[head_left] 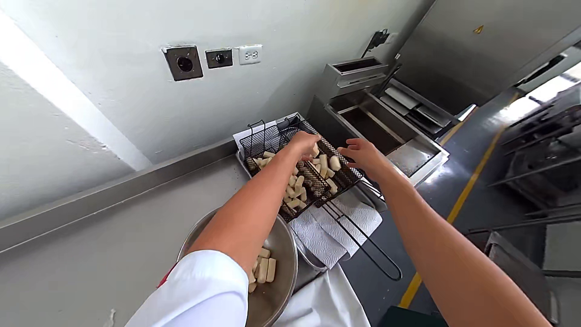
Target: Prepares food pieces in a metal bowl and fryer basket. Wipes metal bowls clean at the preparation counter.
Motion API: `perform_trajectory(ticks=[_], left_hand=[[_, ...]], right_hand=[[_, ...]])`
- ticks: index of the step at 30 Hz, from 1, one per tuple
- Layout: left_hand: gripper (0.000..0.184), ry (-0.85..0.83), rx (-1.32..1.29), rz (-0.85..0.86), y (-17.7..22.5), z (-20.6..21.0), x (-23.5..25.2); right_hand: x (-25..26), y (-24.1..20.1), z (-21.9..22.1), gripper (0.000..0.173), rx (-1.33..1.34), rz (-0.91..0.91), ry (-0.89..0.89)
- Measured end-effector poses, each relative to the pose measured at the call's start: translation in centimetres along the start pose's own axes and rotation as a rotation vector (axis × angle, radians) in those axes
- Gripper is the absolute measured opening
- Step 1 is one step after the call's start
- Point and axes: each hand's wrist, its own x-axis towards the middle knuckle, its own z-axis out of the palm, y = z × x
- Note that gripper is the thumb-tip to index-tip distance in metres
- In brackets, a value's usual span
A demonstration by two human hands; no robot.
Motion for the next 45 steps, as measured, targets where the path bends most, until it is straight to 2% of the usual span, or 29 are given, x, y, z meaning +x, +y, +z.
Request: perform_trajectory(ticks=[2, 5, 9, 13, 15, 17, 19, 20, 22, 24, 26, 28, 30, 32, 33, 36, 39, 42, 45], left_hand=[[0.057, 0.073, -0.072, 0.049, 0.2, -0.6, 0.6], [0.063, 0.089, -0.156, 0.170, -0.2, -2.7, -0.5], [0.054, 0.148, 0.040, 0.338, -2.6, -8.1, -6.5], [0.039, 0.306, 0.077, 0.338, -8.9, -13.9, -13.7], [0.036, 0.376, 0.088, 0.274, -13.2, -15.7, -17.0], [0.039, 0.372, 0.195, 0.172, -17.7, -16.7, -20.0], [0.047, 0.263, 0.383, 0.031, -21.5, -16.2, -22.0], [0.055, 0.185, 0.482, -0.045, -23.5, -15.4, -22.6], [0.082, 0.063, 0.664, -0.146, -26.8, -13.4, -23.3], [0.109, -0.025, 0.813, -0.210, -29.4, -10.9, -23.7], [0.124, -0.060, 0.933, -0.267, -30.5, -7.9, -23.7], [0.127, -0.054, 0.903, -0.329, -30.2, -6.3, -23.2], [0.116, -0.087, 0.532, -0.331, -29.9, -7.0, -23.2], [0.092, -0.119, 0.043, -0.303, -30.3, -8.1, -23.5], [0.079, -0.117, -0.075, -0.295, -30.1, -8.5, -23.3], [0.048, -0.025, -0.129, -0.279, -28.6, -9.1, -23.0], [0.034, 0.078, -0.146, -0.191, -26.6, -10.6, -23.5], [0.028, 0.128, -0.230, -0.101, -24.1, -12.0, -24.7], [0.022, 0.128, -0.216, -0.055, -20.2, -12.4, -25.4]], right_hand=[[-0.8, 0.0, -0.1, 0.058, 0.018, -0.083, 0.033], [-4.6, -1.0, -0.5, 0.039, 0.057, -0.241, 0.007], [-10.3, -2.7, -0.3, 0.030, 0.135, -0.443, 0.017], [-14.7, -3.0, 4.0, 0.027, 0.232, -0.615, -0.029], [-15.6, -2.7, 7.7, 0.025, 0.235, -0.623, -0.117], [-15.9, -1.9, 12.5, 0.024, 0.105, -0.584, -0.246], [-15.7, -0.9, 17.2, 0.033, -0.174, -0.518, -0.469], [-15.7, -0.2, 19.4, 0.046, -0.368, -0.465, -0.611], [-16.3, 1.9, 23.5, 0.086, -0.762, -0.383, -0.823], [-18.1, 5.0, 26.9, 0.117, -0.958, -0.340, -0.871], [-19.4, 7.7, 29.0, 0.123, -0.998, -0.305, -0.825], [-19.6, 8.8, 29.2, 0.121, -0.890, -0.193, -0.806], [-19.2, 8.7, 28.2, 0.111, -0.656, -0.071, -0.848], [-19.0, 9.4, 27.5, 0.102, -0.292, 0.036, -0.928], [-18.9, 9.7, 27.5, 0.100, -0.113, 0.090, -0.973], [-19.5, 10.3, 27.3, 0.088, 0.340, 0.248, -0.939], [-20.0, 8.6, 26.2, 0.068, 0.644, 0.296, -0.907], [-19.9, 5.3, 24.5, 0.054, 0.651, 0.216, -0.948], [-19.3, 1.4, 21.9, 0.048, 0.505, 0.124, -0.951]])
